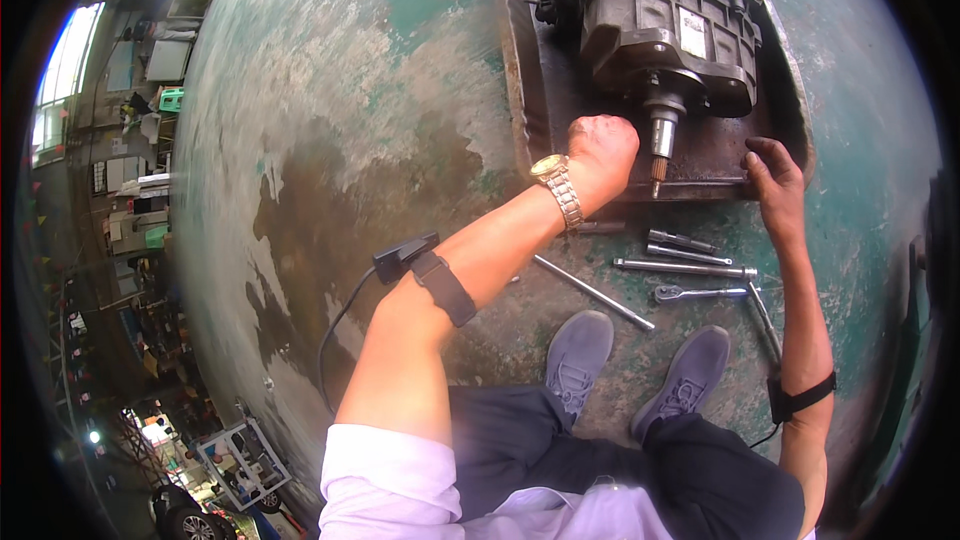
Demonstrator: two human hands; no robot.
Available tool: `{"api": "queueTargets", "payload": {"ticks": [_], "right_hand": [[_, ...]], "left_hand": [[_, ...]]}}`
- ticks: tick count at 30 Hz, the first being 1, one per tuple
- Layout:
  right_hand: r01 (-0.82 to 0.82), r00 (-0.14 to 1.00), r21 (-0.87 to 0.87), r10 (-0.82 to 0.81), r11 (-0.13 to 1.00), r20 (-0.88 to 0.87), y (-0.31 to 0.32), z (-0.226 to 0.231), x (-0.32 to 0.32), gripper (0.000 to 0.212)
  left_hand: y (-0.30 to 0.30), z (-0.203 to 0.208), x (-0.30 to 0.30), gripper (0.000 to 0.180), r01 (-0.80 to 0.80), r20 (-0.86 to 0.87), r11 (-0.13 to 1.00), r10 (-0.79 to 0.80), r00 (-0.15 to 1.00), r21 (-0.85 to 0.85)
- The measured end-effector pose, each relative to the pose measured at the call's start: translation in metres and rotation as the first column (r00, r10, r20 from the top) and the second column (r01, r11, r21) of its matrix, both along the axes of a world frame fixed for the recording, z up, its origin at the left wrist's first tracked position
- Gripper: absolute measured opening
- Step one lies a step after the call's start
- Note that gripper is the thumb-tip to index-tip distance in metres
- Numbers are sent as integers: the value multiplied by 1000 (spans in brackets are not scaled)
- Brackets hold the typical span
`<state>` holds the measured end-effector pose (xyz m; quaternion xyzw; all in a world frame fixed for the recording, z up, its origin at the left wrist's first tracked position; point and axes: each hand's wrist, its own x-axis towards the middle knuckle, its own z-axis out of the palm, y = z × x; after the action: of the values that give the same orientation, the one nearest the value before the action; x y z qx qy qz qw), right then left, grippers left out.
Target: The person manipulates a transmission assembly on a metal tray, rotating the output shaft by hand and adjusting components. The person uses a socket wrench to tighten a bolt on the shaft and continues to rotate and inspect the assembly.
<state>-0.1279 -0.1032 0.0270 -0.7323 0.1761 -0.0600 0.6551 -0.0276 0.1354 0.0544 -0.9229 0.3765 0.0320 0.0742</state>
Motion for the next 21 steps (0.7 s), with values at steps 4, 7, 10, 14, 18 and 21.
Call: {"api": "queueTargets", "payload": {"ticks": [4, 7, 10, 14, 18, 21], "right_hand": [[-8, 1000, -2, 8, 1000, -11, 0, 0, 0, 19], [-16, 1000, -2, 16, 1000, -17, 0, 1, 0, 20], [-19, 999, 10, 20, 1000, -46, 0, 3, -1, 20], [-26, 998, 4, 26, 1000, -58, 0, 4, 0, 21], [-29, 999, -28, 27, 999, -42, 0, 5, 0, 21], [-20, 999, -28, 18, 999, -45, 0, 4, -1, 21]], "left_hand": [[19, 8, 9, 18, -13, -34, 1000, 13, 999, -24], [32, 15, -4, 20, 20, -46, 999, -18, 999, 43], [44, 20, -35, 21, 206, 184, 977, -194, 964, -48], [29, 18, -61, 21, 206, -60, 978, -206, 977, -4], [12, 27, -77, 19, 297, -139, 938, -274, 952, 181], [5, 41, -93, 21, 385, -194, 895, -346, 918, 225]]}}
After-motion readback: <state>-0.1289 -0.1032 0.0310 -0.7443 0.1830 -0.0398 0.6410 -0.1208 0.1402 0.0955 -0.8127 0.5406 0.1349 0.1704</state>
